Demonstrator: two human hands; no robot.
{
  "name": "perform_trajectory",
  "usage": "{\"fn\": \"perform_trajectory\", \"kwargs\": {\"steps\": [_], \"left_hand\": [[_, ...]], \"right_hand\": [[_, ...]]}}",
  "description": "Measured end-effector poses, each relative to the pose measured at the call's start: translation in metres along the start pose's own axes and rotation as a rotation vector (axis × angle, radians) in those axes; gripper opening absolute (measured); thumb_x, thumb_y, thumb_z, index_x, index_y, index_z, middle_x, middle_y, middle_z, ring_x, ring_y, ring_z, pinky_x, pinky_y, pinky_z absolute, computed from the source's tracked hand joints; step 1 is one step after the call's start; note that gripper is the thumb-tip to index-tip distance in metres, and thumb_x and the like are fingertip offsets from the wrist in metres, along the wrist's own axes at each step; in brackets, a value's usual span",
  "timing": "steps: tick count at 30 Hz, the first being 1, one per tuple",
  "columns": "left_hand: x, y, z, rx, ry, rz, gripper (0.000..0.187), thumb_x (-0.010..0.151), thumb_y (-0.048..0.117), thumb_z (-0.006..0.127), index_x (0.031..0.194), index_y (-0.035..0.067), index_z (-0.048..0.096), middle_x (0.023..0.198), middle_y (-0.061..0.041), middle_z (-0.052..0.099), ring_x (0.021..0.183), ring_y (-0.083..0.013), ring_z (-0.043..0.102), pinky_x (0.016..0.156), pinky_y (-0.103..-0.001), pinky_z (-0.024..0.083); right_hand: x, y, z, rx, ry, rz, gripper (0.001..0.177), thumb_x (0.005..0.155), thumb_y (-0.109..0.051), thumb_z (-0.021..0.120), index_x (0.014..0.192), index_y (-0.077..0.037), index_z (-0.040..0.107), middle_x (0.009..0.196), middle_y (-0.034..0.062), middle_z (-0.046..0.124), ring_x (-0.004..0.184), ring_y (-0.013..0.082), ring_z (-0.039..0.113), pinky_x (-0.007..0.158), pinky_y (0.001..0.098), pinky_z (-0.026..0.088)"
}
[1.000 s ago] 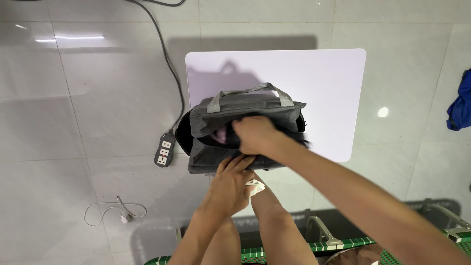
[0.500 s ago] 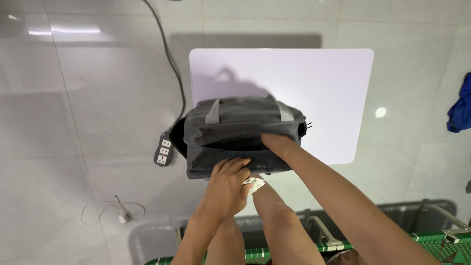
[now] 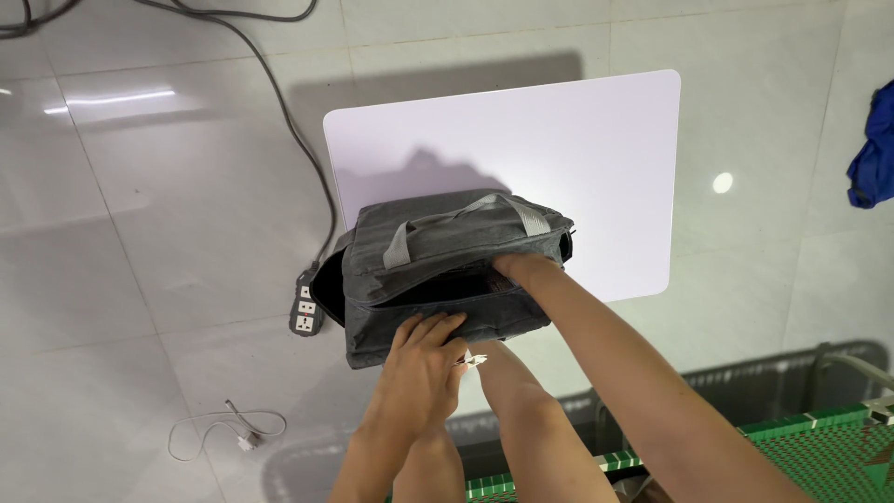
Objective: The person gathers daily essentials including a watch, wallet, cash, and an ID card, then places them into a gray bag and a pink bag. They open a drawer to store the wallet, retrieve cash from the gray bag, and organize items on a small table before placing the ID card into the gray bag.
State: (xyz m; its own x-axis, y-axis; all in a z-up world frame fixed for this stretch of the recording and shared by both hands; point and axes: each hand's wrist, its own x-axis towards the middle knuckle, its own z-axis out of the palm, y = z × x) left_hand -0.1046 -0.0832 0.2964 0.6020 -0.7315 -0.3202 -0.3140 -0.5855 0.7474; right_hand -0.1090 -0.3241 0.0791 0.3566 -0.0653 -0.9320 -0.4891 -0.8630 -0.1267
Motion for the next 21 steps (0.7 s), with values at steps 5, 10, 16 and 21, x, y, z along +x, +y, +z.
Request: {"fn": "perform_trajectory", "kwargs": {"steps": [5,10,16,21], "left_hand": [[0.010,0.005,0.000,0.029,-0.015,-0.007,0.014,0.075,0.009,0.077,0.088,0.005,0.074,0.131,-0.017,0.065,0.126,-0.0314,0.056,0.111,-0.049,0.034],[0.008,0.007,-0.007,-0.067,0.040,-0.033,0.014,0.077,0.009,0.075,0.089,0.004,0.072,0.125,-0.016,0.069,0.116,-0.0336,0.061,0.103,-0.046,0.042],[0.003,0.013,-0.032,-0.470,0.292,-0.401,0.016,0.091,0.013,0.063,0.103,0.001,0.064,0.095,-0.020,0.073,0.086,-0.0364,0.069,0.075,-0.041,0.055],[0.013,0.005,-0.046,-0.481,0.408,-0.557,0.022,0.099,0.022,0.061,0.095,-0.001,0.059,0.081,-0.019,0.070,0.068,-0.0254,0.066,0.065,-0.036,0.052]], "right_hand": [[-0.002,-0.013,-0.007,0.097,0.208,-0.152,0.054,0.103,-0.039,0.041,0.152,-0.015,0.043,0.151,0.0109,0.045,0.141,0.0264,0.040,0.116,0.0401,0.031],[-0.082,-0.025,-0.035,0.108,0.111,-0.346,0.053,0.101,-0.037,0.051,0.147,-0.011,0.049,0.138,0.0157,0.059,0.129,0.0310,0.055,0.108,0.0405,0.042],[-0.189,0.019,-0.082,0.825,0.159,-0.445,0.036,0.099,-0.023,0.053,0.131,-0.010,0.065,0.112,0.0084,0.079,0.109,0.0169,0.072,0.093,0.0308,0.055],[-0.177,0.071,-0.096,0.892,0.602,0.054,0.025,0.105,-0.013,0.053,0.117,-0.003,0.073,0.075,0.0147,0.067,0.072,0.0206,0.063,0.070,0.0373,0.052]]}}
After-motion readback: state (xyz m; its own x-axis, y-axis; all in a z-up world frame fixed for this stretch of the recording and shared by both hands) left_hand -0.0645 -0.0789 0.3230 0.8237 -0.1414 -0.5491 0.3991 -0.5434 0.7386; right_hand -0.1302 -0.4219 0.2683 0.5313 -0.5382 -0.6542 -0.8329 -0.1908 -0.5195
